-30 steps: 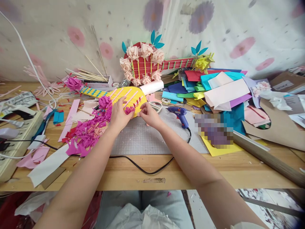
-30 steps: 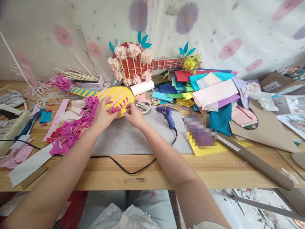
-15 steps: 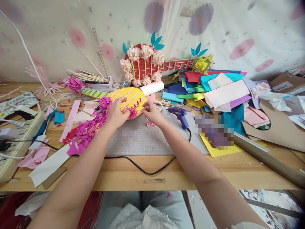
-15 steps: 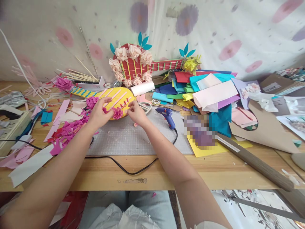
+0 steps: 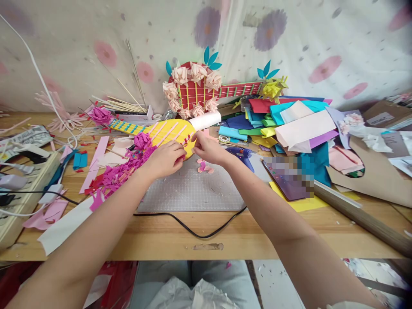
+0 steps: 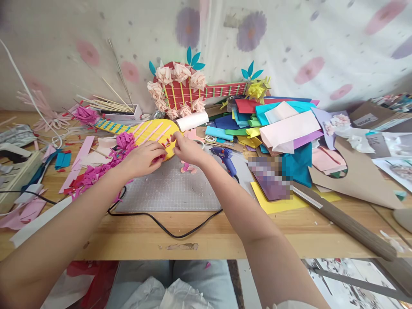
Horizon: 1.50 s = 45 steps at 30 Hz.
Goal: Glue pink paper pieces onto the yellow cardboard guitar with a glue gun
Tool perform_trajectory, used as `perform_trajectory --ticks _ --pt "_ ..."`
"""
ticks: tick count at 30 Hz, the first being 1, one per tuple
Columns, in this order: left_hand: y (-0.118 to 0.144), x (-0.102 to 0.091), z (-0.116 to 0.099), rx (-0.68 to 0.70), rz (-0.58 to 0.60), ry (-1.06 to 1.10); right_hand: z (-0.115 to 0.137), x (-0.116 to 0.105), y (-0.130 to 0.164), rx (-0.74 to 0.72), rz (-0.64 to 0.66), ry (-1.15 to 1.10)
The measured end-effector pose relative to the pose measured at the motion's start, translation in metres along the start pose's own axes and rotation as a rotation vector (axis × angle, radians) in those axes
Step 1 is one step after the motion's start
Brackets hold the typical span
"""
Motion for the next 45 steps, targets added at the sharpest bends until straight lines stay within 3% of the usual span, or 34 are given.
perform_trajectory --ticks 10,28,37,45 --pt "0.032 0.0 0.002 0.094 -0.138 0.019 0.013 0.016 -0.018 -0.116 0.134 0.122" --pt "0.037 0.002 0.006 0.124 -0.188 0.008 0.03 0.024 -0.038 -0.189 0.246 0.313" --pt "0.038 0.002 0.006 0.123 -0.178 0.023 0.028 0.028 -0.04 -0.15 0.275 0.225" --pt "0.039 0.003 0.007 0.132 -0.186 0.023 0.017 0.019 -0.029 -0.03 0.163 -0.015"
Point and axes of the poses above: each hand's wrist, its own y-axis away from the middle knuckle, its own x-axis out of the palm, z = x × y, the point moved 5 cm from there along -y, towards the middle knuckle, and after that the axes turned 4 degrees about y, right-handed, at the moved point
